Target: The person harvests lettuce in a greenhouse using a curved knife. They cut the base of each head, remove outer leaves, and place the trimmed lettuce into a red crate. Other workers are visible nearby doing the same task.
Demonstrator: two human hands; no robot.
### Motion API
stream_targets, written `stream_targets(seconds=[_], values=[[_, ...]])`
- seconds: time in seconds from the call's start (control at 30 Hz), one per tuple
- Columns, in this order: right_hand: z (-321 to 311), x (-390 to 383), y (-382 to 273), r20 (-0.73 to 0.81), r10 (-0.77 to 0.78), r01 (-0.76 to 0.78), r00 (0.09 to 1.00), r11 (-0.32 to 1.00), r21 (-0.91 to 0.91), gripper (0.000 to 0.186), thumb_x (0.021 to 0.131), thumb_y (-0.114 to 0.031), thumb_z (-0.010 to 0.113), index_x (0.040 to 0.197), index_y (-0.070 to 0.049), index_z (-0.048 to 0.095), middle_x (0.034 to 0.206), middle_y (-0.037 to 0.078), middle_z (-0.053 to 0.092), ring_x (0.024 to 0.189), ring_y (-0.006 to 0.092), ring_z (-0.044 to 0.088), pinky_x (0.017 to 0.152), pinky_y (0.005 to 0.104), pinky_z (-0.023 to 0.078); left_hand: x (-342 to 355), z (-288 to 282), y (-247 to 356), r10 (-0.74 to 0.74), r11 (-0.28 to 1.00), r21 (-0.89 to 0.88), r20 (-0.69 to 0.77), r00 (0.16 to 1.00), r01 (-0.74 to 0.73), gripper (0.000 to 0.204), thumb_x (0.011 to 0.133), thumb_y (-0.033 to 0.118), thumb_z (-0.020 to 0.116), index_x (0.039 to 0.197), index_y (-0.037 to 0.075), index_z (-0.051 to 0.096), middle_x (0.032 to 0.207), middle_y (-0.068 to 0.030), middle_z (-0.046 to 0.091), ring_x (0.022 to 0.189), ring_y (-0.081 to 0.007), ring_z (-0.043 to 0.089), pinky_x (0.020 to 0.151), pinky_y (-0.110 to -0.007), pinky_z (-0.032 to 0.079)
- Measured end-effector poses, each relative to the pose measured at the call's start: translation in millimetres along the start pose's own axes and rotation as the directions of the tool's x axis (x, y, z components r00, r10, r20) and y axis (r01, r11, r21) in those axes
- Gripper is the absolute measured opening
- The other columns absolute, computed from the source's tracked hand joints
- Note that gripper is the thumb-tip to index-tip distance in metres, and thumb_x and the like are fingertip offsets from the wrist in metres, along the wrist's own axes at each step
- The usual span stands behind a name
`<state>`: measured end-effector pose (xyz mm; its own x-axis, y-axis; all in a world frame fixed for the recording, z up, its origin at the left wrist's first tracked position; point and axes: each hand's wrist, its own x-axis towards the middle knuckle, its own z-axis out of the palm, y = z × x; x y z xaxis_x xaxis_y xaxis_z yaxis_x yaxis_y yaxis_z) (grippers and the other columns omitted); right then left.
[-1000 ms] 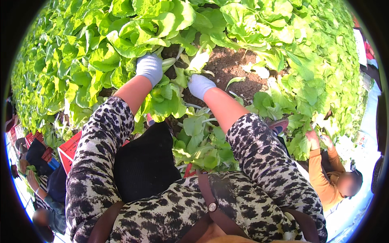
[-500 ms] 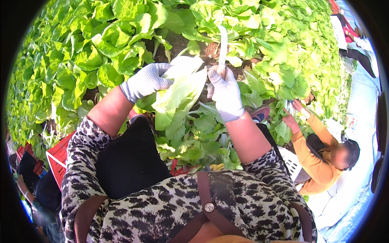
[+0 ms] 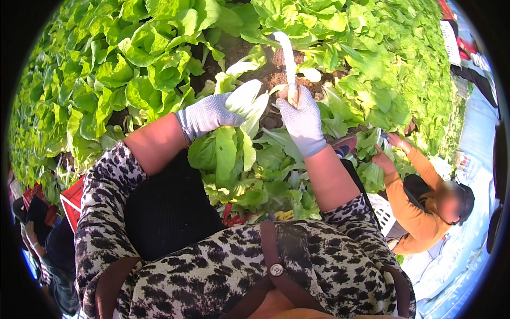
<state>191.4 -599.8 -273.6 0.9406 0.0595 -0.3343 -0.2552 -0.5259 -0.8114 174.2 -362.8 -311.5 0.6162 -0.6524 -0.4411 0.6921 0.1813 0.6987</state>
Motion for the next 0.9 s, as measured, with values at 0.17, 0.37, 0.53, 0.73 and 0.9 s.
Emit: stream_targets(seconds=[0.17,0.37,0.53,0.73,0.9], values=[[-4,-17,13,0.042,-0.615,0.577,0.787,0.711,-0.401,0.027,0.086,-0.017,0.071,0.105,-0.002,0.061,0.091,0.015,0.066,0.08,0.0344,0.066,0.07,0.0374,0.053,-1,-7,4,0.028,0.878,0.471,-0.221,0.975,0.081,0.052,0.08,0.026,0.082,0.121,0.002,0.063,0.11,-0.0044,0.07,0.1,-0.0129,0.062,0.093,-0.03,0.048],[3,-26,34,-0.097,-0.428,0.383,0.899,0.873,-0.303,0.024,0.087,-0.016,0.072,0.103,-0.001,0.06,0.086,0.011,0.065,0.073,0.026,0.064,0.066,0.034,0.052,-1,-3,7,0.072,0.969,0.246,-0.139,0.988,-0.036,0.055,0.084,0.033,0.079,0.126,0.001,0.061,0.115,-0.0054,0.068,0.103,-0.0129,0.059,0.096,-0.029,0.046],[1,-24,28,0.092,0.339,-0.343,0.936,0.827,0.446,0.026,0.088,-0.018,0.077,0.089,-0.005,0.054,0.073,-0.004,0.051,0.064,0.0029,0.047,0.055,0.0237,0.042,5,12,8,0.197,0.937,0.323,-0.167,0.966,-0.135,0.063,0.086,0.041,0.076,0.132,0.001,0.058,0.12,-0.011,0.067,0.11,-0.0163,0.06,0.099,-0.031,0.045],[8,-10,6,0.249,0.059,-0.104,0.967,0.98,0.17,0.031,0.084,-0.024,0.077,0.098,0.001,0.066,0.083,0.01,0.068,0.072,0.0179,0.064,0.069,0.033,0.052,8,18,14,0.067,0.835,0.55,-0.152,0.986,0.028,0.057,0.087,0.047,0.072,0.12,0.001,0.064,0.109,-0.0124,0.07,0.101,-0.0186,0.065,0.093,-0.032,0.049],[-48,-5,19,0.492,0.194,-0.28,0.849,0.954,0.106,0.029,0.086,-0.022,0.074,0.099,0.002,0.065,0.079,0.012,0.066,0.072,0.0197,0.064,0.07,0.0329,0.053,-4,1,9,0.051,0.996,0.076,0.046,0.998,-0.055,0.058,0.084,0.023,0.077,0.132,-0.004,0.057,0.122,-0.007,0.066,0.11,-0.0123,0.058,0.1,-0.029,0.043]])
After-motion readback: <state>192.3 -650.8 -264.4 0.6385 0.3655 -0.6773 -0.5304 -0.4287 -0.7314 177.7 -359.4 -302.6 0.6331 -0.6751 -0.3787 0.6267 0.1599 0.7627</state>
